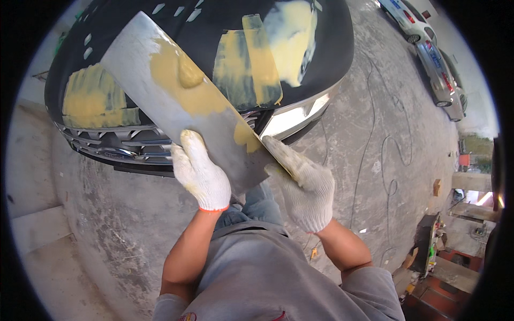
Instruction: The person applies yellow body filler to the front hood of a black car using a small metal spreader and a larger metal mixing board. They repeatedly scoop filler from the board and spread it in smooth strokes across the hood surface.
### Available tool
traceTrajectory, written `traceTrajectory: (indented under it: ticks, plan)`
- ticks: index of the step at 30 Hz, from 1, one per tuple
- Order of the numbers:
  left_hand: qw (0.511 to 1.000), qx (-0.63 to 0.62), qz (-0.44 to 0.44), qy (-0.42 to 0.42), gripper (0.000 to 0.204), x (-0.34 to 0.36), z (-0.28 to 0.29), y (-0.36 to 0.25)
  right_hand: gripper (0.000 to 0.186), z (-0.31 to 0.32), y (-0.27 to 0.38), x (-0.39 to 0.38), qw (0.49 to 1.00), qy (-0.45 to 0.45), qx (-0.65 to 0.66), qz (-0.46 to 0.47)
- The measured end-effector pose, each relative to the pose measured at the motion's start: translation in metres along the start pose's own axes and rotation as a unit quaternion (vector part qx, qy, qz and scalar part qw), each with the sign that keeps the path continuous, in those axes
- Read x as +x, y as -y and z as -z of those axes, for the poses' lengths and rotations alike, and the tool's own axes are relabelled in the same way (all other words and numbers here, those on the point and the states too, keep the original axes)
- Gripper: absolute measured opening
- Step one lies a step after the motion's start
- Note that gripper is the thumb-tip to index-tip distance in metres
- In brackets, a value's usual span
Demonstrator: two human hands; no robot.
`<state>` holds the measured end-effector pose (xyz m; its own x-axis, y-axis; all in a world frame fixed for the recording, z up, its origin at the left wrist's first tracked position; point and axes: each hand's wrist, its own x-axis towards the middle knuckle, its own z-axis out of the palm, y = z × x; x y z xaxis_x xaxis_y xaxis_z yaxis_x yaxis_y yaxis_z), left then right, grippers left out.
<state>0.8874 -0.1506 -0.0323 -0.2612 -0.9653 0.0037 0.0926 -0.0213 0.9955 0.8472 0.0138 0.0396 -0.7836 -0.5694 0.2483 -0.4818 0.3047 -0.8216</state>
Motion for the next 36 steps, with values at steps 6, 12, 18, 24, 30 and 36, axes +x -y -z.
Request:
traceTrajectory:
  ticks: [6,12,18,24,30,36]
  plan:
    - [0.995,-0.070,0.020,-0.066,0.052,0.037,0.000,-0.022,0.044,0.027,-0.076,0.100,0.958,-0.006,-0.224,0.179]
    - [0.988,-0.002,-0.002,-0.154,0.056,0.041,0.005,-0.032,0.037,0.002,-0.134,0.287,0.889,-0.134,-0.305,0.315]
    - [0.980,0.049,0.026,-0.189,0.054,0.036,0.020,-0.019,0.042,-0.028,-0.139,0.324,0.893,-0.080,-0.314,0.312]
    - [0.983,0.040,0.034,-0.174,0.052,0.033,0.018,-0.012,0.037,-0.021,-0.138,0.199,0.903,-0.002,-0.291,0.315]
    - [0.991,0.025,-0.006,-0.128,0.048,0.028,0.015,-0.009,0.041,-0.033,-0.174,0.095,0.898,0.000,-0.270,0.346]
    - [0.992,0.046,-0.049,-0.105,0.048,0.021,0.019,-0.002,0.040,-0.009,-0.185,0.074,0.872,-0.081,-0.326,0.357]
